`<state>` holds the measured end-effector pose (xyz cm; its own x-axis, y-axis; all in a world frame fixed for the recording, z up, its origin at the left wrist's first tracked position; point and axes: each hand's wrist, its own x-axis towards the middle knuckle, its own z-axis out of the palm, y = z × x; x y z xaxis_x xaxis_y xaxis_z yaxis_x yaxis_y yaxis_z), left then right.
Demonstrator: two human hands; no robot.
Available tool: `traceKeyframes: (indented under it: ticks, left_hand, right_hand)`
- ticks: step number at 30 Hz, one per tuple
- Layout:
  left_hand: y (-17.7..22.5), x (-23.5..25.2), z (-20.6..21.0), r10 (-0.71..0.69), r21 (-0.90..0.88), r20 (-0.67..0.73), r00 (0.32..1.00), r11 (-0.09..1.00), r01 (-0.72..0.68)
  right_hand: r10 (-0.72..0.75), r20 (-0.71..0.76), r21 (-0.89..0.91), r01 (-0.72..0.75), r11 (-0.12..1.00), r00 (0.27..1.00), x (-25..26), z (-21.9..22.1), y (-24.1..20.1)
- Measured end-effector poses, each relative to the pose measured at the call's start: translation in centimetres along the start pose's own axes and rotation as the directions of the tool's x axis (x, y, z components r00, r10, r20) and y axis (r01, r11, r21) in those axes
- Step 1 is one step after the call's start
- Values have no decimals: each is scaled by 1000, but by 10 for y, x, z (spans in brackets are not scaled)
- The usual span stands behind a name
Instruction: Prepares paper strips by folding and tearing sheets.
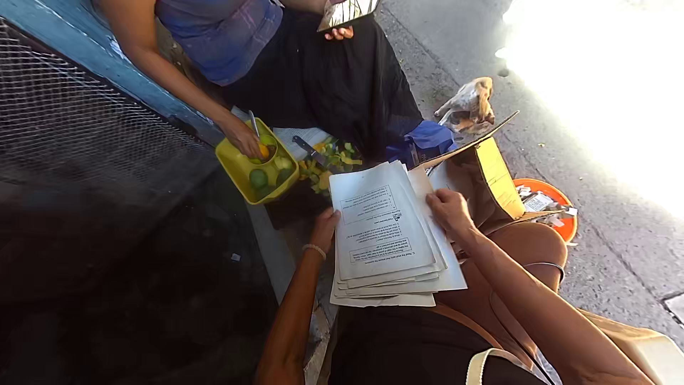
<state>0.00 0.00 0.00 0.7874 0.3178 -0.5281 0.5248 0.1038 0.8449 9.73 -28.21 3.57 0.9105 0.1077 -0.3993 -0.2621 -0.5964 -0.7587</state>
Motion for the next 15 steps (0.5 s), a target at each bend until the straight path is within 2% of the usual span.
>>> traceKeyframes:
  ticks: [2, 5, 6, 8, 11, 13, 15]
  left_hand:
    - [7, -5, 10, -17, 35, 20, 1000, 999, 17]
    - [14, -10, 13, -39, 6, 21, 999, 999, 38]
    - [13, -10, 11, -41, -22, 18, 999, 999, 42]
    - [6, -8, 6, -38, -52, 20, 999, 998, 39]
    - [7, -11, 15, -12, -30, 38, 999, 999, 13]
    - [20, -19, 26, 63, -54, -1, 998, 997, -63]
    - [41, -33, 31, 216, -104, -70, 974, 969, -222]
  right_hand:
    - [-76, 45, -34, 78, 996, 996, 6, 16, -1]
    - [-94, -35, -91, 90, 992, 995, 10, 23, -1]
    - [-58, -24, -36, 57, 998, 998, 9, 21, 0]
    - [30, 74, 186, -44, 982, 997, 7, 19, 6]
    - [20, 270, 501, -158, 851, 963, -4, 22, -1]
    - [-19, 265, 539, -132, 832, 964, -8, 19, -17]
    - [-161, 206, 498, 38, 866, 965, -11, 3, -36]
